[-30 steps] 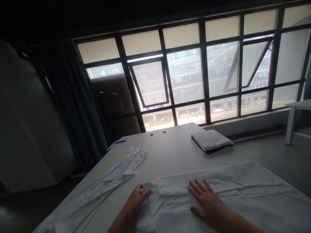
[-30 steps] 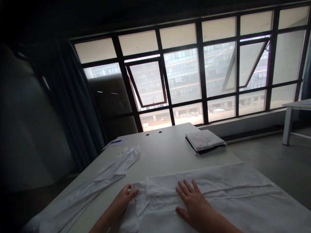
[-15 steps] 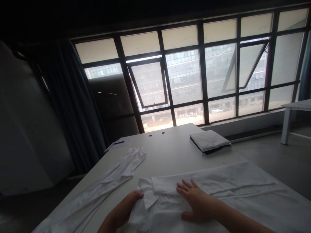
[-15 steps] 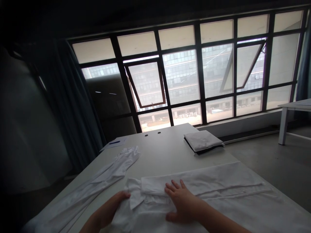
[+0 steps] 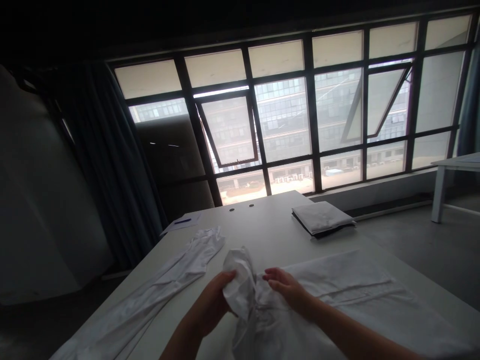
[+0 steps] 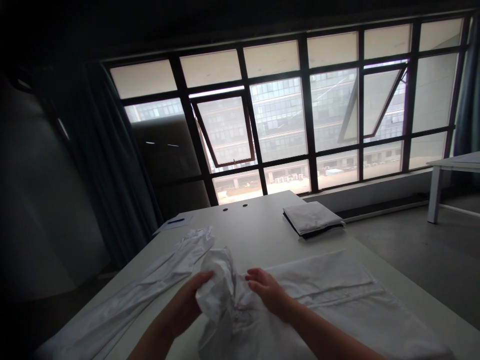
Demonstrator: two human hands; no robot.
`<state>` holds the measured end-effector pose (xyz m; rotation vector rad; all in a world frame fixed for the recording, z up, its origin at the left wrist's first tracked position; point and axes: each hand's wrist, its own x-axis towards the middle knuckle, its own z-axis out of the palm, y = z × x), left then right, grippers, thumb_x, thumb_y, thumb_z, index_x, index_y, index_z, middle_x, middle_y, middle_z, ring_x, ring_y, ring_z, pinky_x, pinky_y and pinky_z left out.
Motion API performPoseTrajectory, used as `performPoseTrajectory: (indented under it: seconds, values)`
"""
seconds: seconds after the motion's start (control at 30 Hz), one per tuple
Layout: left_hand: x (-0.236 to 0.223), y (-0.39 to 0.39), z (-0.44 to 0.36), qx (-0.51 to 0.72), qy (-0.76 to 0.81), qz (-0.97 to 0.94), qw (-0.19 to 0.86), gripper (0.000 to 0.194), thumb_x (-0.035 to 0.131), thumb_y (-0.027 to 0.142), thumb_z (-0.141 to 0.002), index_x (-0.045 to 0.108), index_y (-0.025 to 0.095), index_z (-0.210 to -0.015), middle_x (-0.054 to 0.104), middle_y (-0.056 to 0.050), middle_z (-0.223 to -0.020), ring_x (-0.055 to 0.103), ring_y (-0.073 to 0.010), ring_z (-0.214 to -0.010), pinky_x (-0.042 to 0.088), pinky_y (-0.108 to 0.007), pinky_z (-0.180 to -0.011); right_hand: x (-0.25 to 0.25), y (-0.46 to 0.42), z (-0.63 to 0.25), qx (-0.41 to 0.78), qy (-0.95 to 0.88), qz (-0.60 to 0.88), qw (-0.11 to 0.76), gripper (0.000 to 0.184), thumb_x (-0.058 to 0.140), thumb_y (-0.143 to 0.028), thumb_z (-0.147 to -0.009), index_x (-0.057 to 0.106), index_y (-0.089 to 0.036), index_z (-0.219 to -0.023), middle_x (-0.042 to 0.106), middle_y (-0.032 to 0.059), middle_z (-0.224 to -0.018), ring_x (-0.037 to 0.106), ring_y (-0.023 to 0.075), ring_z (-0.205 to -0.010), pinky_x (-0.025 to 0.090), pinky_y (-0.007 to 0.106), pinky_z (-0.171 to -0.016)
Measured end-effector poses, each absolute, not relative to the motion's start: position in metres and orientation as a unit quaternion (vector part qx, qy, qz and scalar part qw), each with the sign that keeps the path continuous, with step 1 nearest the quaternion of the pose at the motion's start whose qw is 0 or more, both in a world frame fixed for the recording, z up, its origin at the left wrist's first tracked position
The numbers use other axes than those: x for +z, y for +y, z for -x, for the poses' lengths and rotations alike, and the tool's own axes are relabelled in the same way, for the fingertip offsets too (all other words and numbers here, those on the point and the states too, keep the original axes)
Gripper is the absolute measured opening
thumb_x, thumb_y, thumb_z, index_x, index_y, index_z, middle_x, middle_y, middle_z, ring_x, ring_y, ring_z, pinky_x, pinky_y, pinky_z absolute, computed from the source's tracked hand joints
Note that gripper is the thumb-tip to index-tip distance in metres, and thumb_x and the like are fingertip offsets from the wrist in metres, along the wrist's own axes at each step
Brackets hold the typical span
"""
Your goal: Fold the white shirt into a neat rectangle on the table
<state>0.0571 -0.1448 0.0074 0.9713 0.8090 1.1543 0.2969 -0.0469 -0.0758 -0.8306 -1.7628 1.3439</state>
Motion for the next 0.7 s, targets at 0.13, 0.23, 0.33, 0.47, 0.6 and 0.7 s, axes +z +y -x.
performPoseTrajectory:
  seconds: [0.13, 0.23, 0.33, 0.47, 0.6, 0.7]
  values:
    - [-0.003, -0.133, -0.125, 0.483, 0.387, -0.512, 0.595, 0.06, 0.065, 0.057, -0.084, 0.06, 0.011, -0.123, 0.068, -0.011, -0.095, 0.067, -0.0256, -0.079, 0.057, -0.031, -0.052, -0.059, -0.044, -0.342, 0.586, -0.588, 0.373, 0.414, 0.068, 0.057, -0.074, -0.078, 0.055, -0.016, -0.113, 0.064, 0.0109, -0.106, 0.065, 0.021, -0.088, 0.053, 0.033, -0.073]
    - [-0.032, -0.123, -0.171, 0.444, 0.406, -0.574, 0.556, 0.057, 0.057, 0.057, -0.088, 0.056, 0.015, -0.126, 0.066, -0.013, -0.113, 0.066, -0.0269, -0.092, 0.056, -0.03, -0.058, -0.057, -0.046, -0.376, 0.586, -0.559, 0.439, 0.389, 0.066, 0.049, -0.076, -0.079, 0.052, -0.018, -0.111, 0.061, 0.0069, -0.097, 0.062, 0.0167, -0.072, 0.05, 0.028, -0.056]
    - [-0.06, -0.122, -0.195, 0.401, 0.438, -0.667, 0.451, 0.039, 0.056, 0.051, -0.091, 0.059, 0.015, -0.105, 0.062, -0.013, -0.124, 0.061, -0.0223, -0.098, 0.054, -0.033, -0.081, -0.069, -0.045, -0.403, 0.516, -0.599, 0.499, 0.356, 0.067, 0.053, -0.076, -0.073, 0.051, -0.017, -0.104, 0.059, 0.0041, -0.085, 0.059, 0.0162, -0.063, 0.045, 0.024, -0.046]
    - [-0.071, -0.134, -0.18, 0.36, 0.399, -0.779, 0.322, 0.036, 0.07, 0.035, -0.082, 0.056, 0.019, -0.111, 0.058, -0.011, -0.128, 0.058, -0.0212, -0.107, 0.046, -0.032, -0.097, -0.084, -0.05, -0.419, 0.39, -0.68, 0.514, 0.349, 0.064, 0.049, -0.072, -0.078, 0.049, -0.017, -0.111, 0.06, 0.0027, -0.083, 0.056, 0.0149, -0.056, 0.041, 0.024, -0.045]
    - [-0.091, -0.14, -0.135, 0.3, 0.344, -0.879, 0.138, 0.041, 0.083, 0.034, -0.073, 0.06, 0.022, -0.104, 0.062, -0.006, -0.111, 0.057, -0.0218, -0.104, 0.044, -0.033, -0.098, -0.072, -0.078, -0.412, 0.159, -0.756, 0.568, 0.284, 0.037, 0.051, -0.046, -0.089, 0.052, -0.017, -0.111, 0.063, 0.0052, -0.081, 0.062, 0.0188, -0.074, 0.045, 0.028, -0.069]
    - [-0.125, -0.142, -0.104, 0.303, 0.31, -0.9, -0.038, 0.013, 0.067, 0.031, -0.094, 0.06, 0.021, -0.089, 0.06, -0.003, -0.09, 0.056, -0.016, -0.085, 0.045, -0.026, -0.081, -0.06, -0.105, -0.398, 0.012, -0.791, 0.563, 0.241, 0.026, 0.053, -0.035, -0.09, 0.056, -0.018, -0.109, 0.066, 0.0099, -0.095, 0.063, 0.0224, -0.085, 0.042, 0.031, -0.075]
